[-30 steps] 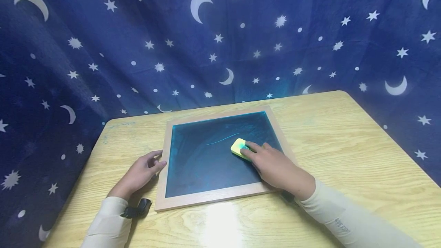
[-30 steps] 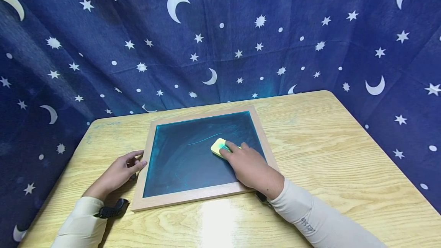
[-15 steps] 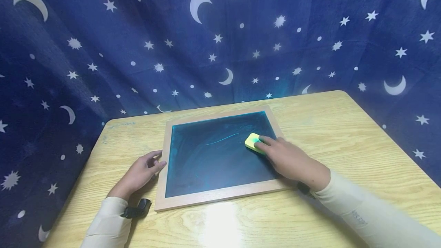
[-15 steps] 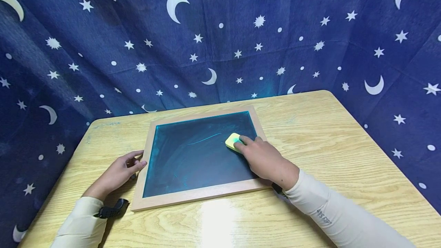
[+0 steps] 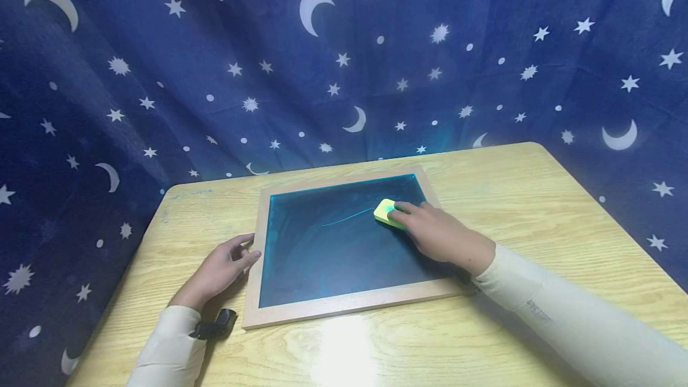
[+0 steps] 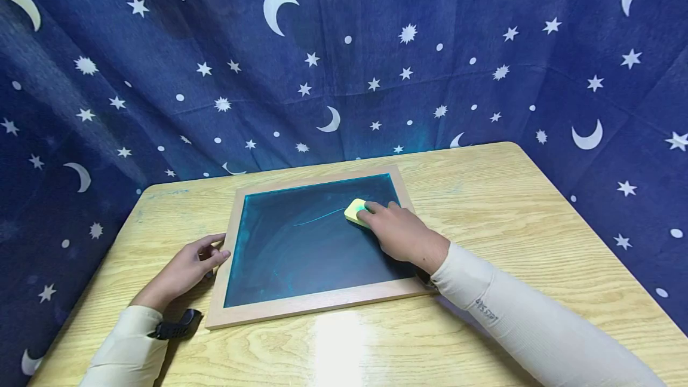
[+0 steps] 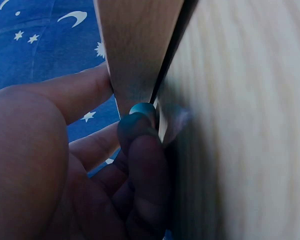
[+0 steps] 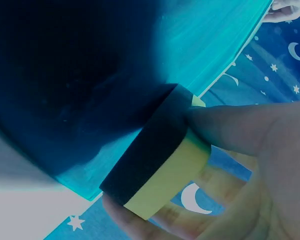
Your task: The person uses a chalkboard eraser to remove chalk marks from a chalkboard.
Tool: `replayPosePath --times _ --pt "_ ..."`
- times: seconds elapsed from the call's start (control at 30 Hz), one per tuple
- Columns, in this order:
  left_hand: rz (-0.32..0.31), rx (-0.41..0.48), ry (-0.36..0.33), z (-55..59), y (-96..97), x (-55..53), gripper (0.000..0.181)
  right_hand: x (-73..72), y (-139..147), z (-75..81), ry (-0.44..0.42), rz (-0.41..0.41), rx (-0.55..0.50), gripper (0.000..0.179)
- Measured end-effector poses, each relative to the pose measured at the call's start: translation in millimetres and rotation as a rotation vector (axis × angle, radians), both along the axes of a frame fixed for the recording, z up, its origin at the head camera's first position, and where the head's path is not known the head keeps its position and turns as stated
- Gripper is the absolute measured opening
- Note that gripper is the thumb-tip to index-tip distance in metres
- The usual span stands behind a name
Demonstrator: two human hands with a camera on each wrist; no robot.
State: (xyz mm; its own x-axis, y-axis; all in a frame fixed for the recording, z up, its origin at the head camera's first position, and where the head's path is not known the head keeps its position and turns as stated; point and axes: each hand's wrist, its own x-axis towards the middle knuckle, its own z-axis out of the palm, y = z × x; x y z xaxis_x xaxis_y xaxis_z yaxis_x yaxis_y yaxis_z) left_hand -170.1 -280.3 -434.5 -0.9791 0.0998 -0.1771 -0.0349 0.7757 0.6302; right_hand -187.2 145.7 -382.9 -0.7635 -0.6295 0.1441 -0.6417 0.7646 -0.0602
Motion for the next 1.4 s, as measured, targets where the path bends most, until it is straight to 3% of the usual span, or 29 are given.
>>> replayPosePath --times 0.27,0.6,0.9,1.23,1.4 --pt "-0.011 0.006 0.005 0.1 -1.4 -0.7 0.069 -15.8 -15 0.9 -0.026 -0.013 0.036 0.037" --pt "-0.005 0.009 0.0 1.4 -0.3 0.8 0.068 -21.8 -36 4.3 -0.06 -0.056 0.097 0.042" --pt "-0.001 0.013 0.006 0.4 -1.1 0.1 0.068 -15.4 -56 0.7 0.021 -0.052 0.157 0.039" --pt "0.015 0.008 -0.002 -0.1 -0.3 0.7 0.067 0.1 -88 0.0 -0.011 -0.008 0.185 0.041" --pt "0.013 0.008 0.002 0.1 -0.3 0.4 0.067 11.9 -106 -1.2 0.056 0.021 0.221 0.041"
